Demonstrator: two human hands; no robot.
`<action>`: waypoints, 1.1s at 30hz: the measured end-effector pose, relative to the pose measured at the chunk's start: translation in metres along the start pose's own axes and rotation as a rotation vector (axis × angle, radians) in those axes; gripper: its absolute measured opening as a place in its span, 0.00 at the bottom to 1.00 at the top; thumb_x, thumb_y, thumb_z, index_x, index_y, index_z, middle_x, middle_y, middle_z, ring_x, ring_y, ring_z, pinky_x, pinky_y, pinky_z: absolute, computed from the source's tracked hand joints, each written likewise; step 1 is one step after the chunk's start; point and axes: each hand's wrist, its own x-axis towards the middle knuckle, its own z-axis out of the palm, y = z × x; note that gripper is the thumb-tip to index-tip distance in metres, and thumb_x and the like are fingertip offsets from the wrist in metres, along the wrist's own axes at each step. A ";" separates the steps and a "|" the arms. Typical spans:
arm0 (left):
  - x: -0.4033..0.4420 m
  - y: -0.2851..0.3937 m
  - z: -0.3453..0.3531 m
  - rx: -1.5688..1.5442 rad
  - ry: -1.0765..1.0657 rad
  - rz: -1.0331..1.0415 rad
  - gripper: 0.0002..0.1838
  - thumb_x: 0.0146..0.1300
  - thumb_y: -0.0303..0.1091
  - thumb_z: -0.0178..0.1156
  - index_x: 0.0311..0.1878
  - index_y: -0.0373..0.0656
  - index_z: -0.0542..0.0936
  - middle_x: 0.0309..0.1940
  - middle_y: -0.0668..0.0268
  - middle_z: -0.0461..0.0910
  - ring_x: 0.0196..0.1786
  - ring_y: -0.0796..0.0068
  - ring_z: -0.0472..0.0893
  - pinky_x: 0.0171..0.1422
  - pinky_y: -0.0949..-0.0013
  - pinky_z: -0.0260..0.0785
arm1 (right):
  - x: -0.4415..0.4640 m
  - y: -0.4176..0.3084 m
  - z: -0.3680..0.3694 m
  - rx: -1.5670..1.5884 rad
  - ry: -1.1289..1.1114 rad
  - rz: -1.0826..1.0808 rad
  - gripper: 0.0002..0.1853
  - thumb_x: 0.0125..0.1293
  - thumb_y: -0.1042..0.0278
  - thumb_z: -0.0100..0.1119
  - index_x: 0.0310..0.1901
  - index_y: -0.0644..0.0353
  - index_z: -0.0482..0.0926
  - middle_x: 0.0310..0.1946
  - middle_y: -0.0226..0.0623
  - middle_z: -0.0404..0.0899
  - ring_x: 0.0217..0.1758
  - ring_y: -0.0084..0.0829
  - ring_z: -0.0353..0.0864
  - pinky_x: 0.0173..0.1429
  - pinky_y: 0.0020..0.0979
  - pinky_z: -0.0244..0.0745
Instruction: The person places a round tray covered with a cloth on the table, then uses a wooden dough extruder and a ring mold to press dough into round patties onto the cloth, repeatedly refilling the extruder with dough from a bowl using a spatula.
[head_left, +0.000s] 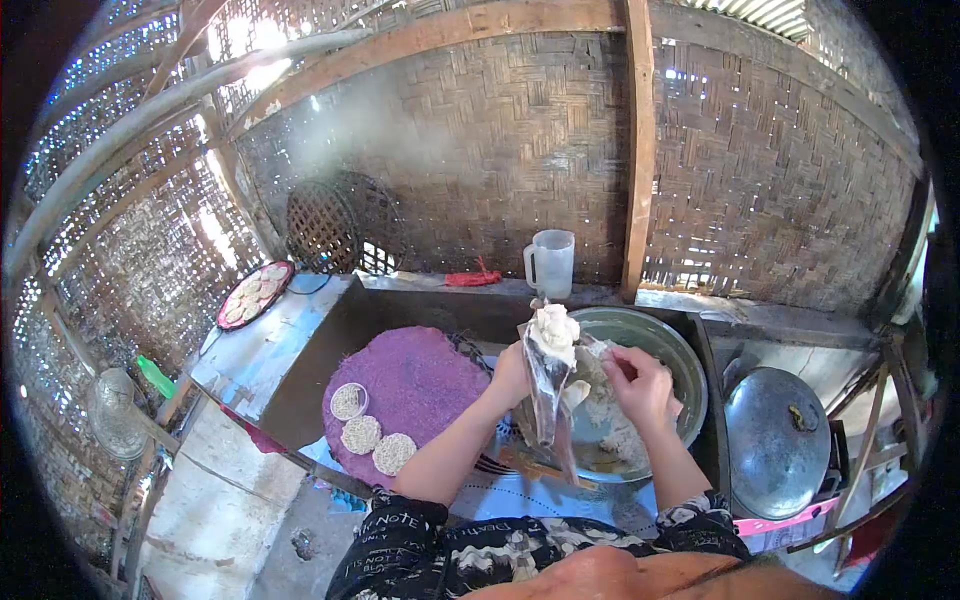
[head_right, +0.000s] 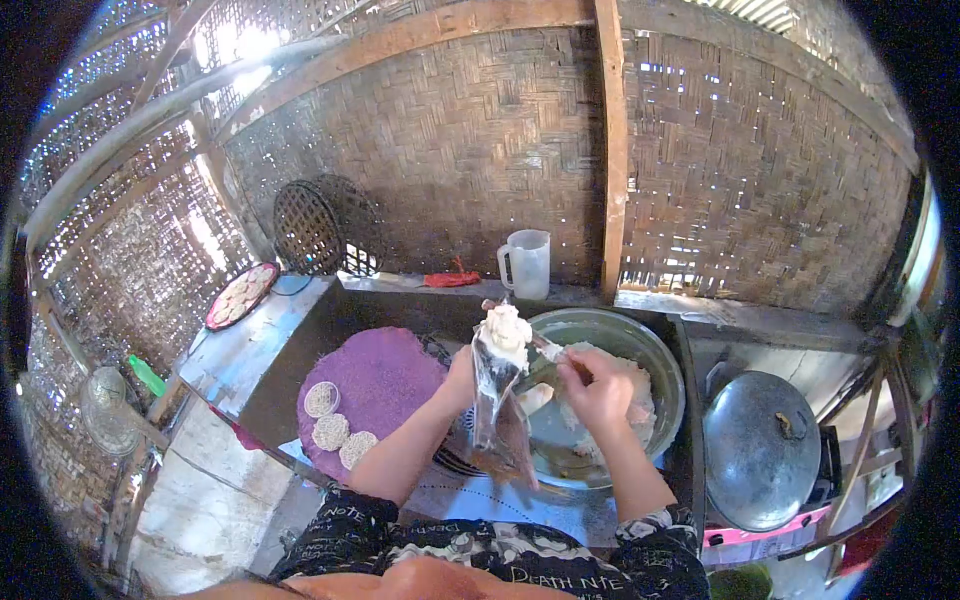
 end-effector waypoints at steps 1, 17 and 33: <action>0.004 -0.006 0.006 -0.112 0.013 -0.032 0.19 0.48 0.41 0.61 0.42 0.40 0.78 0.36 0.51 0.80 0.42 0.53 0.79 0.45 0.60 0.71 | -0.002 0.000 0.001 -0.097 0.026 -0.086 0.08 0.50 0.69 0.66 0.33 0.59 0.81 0.25 0.37 0.80 0.25 0.30 0.81 0.30 0.27 0.75; 0.028 0.003 0.052 0.230 -0.335 -0.120 0.24 0.52 0.49 0.56 0.45 0.39 0.77 0.38 0.46 0.78 0.45 0.49 0.77 0.49 0.56 0.69 | -0.026 0.050 -0.015 -0.205 0.012 0.174 0.11 0.53 0.63 0.64 0.35 0.61 0.81 0.21 0.36 0.79 0.23 0.24 0.78 0.31 0.26 0.72; 0.030 -0.005 0.081 0.063 -0.414 -0.041 0.22 0.49 0.47 0.57 0.40 0.39 0.79 0.36 0.47 0.79 0.42 0.49 0.78 0.46 0.55 0.71 | -0.043 0.102 -0.020 -0.263 -0.004 0.378 0.15 0.54 0.51 0.61 0.34 0.54 0.81 0.25 0.38 0.81 0.29 0.38 0.81 0.35 0.35 0.74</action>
